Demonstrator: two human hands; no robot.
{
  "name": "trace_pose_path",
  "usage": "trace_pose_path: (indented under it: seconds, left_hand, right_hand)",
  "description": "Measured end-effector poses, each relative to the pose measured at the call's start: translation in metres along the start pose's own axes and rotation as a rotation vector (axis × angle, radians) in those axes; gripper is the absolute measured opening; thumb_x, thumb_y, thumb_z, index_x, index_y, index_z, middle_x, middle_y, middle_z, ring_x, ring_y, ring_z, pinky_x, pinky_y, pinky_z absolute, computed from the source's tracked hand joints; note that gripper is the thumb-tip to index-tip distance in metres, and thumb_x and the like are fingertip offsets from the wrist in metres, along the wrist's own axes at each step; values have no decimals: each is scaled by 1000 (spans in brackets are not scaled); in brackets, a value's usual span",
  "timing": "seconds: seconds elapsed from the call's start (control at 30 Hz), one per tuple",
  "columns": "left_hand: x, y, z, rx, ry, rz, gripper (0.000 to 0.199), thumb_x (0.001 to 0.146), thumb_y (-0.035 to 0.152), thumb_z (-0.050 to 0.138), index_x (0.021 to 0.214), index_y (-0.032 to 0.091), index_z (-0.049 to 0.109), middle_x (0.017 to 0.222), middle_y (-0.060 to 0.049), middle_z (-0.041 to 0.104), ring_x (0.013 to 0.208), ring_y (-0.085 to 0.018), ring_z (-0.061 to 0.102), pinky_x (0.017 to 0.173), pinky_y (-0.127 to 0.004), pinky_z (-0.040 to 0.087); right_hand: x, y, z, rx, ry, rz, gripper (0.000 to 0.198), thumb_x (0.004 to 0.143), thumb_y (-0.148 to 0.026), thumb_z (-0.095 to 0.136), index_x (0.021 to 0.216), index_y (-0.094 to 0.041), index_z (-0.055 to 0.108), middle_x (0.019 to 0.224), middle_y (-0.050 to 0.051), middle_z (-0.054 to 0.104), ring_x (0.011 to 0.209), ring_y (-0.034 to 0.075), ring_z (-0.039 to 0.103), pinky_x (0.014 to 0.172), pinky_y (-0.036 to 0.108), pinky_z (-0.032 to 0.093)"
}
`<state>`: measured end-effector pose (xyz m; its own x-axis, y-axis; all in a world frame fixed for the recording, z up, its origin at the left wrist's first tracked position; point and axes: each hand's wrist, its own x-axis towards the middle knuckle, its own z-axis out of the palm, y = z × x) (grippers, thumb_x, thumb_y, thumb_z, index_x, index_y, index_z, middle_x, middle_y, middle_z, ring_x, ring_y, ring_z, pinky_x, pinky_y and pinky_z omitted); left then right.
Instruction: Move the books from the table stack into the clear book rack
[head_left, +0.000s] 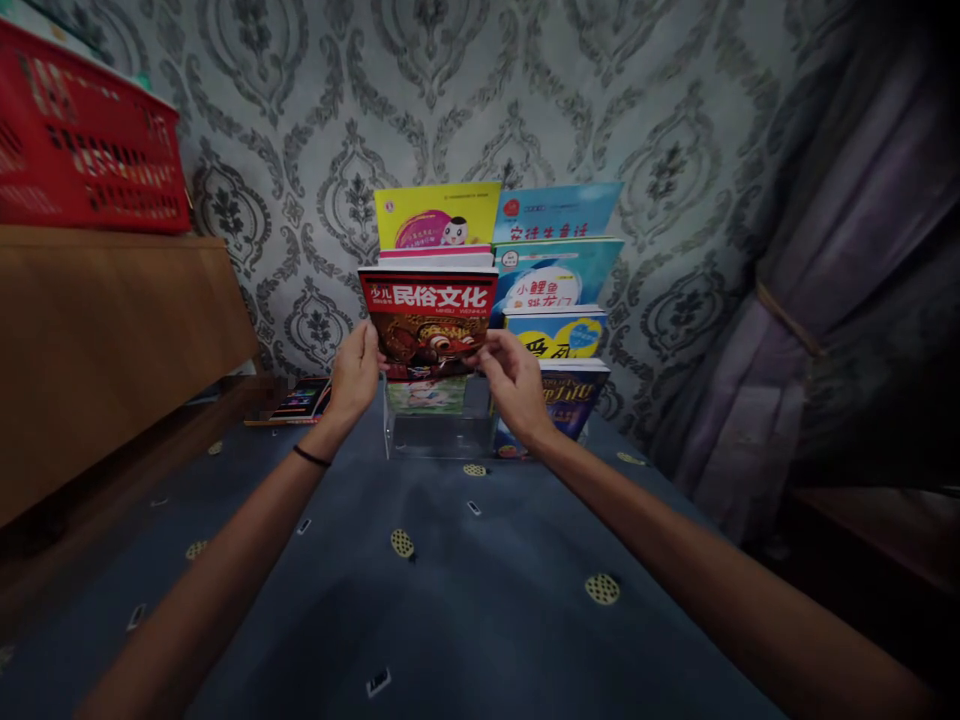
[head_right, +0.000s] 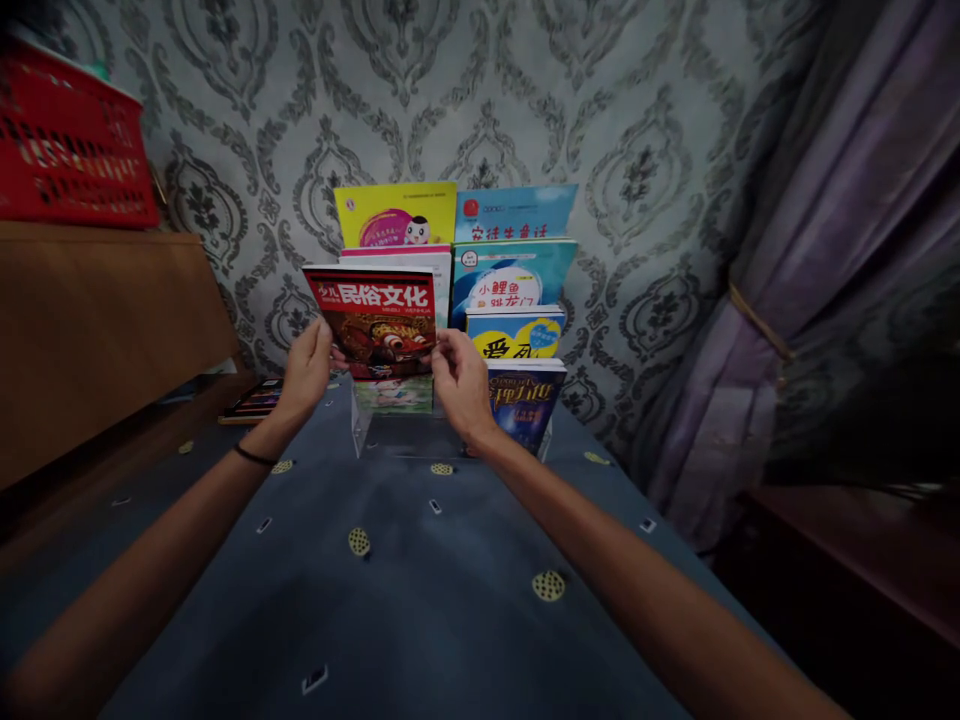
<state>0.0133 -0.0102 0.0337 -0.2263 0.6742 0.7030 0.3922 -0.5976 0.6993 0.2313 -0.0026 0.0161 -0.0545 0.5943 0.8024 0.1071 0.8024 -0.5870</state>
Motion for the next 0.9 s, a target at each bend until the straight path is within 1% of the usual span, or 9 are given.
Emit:
trace_pose_path:
  seconds: [0.17, 0.33, 0.43, 0.6, 0.77, 0.9]
  left_hand:
    - [2, -14, 5, -8, -20, -52, 44, 99, 59, 46, 80, 20, 54, 68, 2, 50, 62, -12, 56, 60, -22, 50]
    - [0, -26, 8, -28, -23, -97, 41, 99, 53, 48, 76, 20, 51, 69, 2, 50, 63, -12, 56, 62, -22, 50]
    - [-1, -29, 8, -16, -31, -86, 38, 101, 48, 47, 76, 20, 49, 70, 1, 51, 64, -13, 57, 63, -22, 50]
    - [0, -35, 5, 81, -38, -70, 30, 101, 42, 46, 81, 20, 49, 73, 2, 53, 62, -11, 58, 58, -20, 47]
    - [3, -41, 6, 193, -58, -26, 25, 104, 36, 37, 85, 21, 45, 68, 4, 52, 58, -11, 60, 56, -20, 49]
    - [10, -41, 10, 250, -92, 8, 21, 102, 29, 37, 85, 21, 45, 65, 4, 50, 56, -11, 61, 53, -19, 48]
  right_hand:
    - [-8, 11, 4, 7, 7, 11, 11, 88, -26, 51, 98, -24, 56, 86, 1, 56, 85, 19, 66, 81, 36, 53]
    - [-14, 21, 7, -38, 2, 56, 15, 87, -23, 53, 101, -24, 55, 86, 1, 57, 88, 20, 65, 81, 36, 53]
    - [-14, 30, 10, -45, 15, 68, 16, 85, -24, 55, 101, -23, 56, 88, 2, 58, 89, 21, 62, 79, 35, 52]
    - [-13, 44, 15, -101, -4, 103, 21, 83, -29, 58, 102, -22, 57, 88, 3, 60, 87, 21, 60, 79, 35, 50]
    - [-9, 54, 15, -182, -19, 125, 27, 82, -32, 57, 107, -21, 57, 92, 4, 61, 89, 22, 61, 83, 38, 51]
    - [-4, 59, 13, -260, -52, 161, 31, 81, -30, 55, 110, -19, 58, 92, 5, 63, 88, 23, 62, 82, 39, 52]
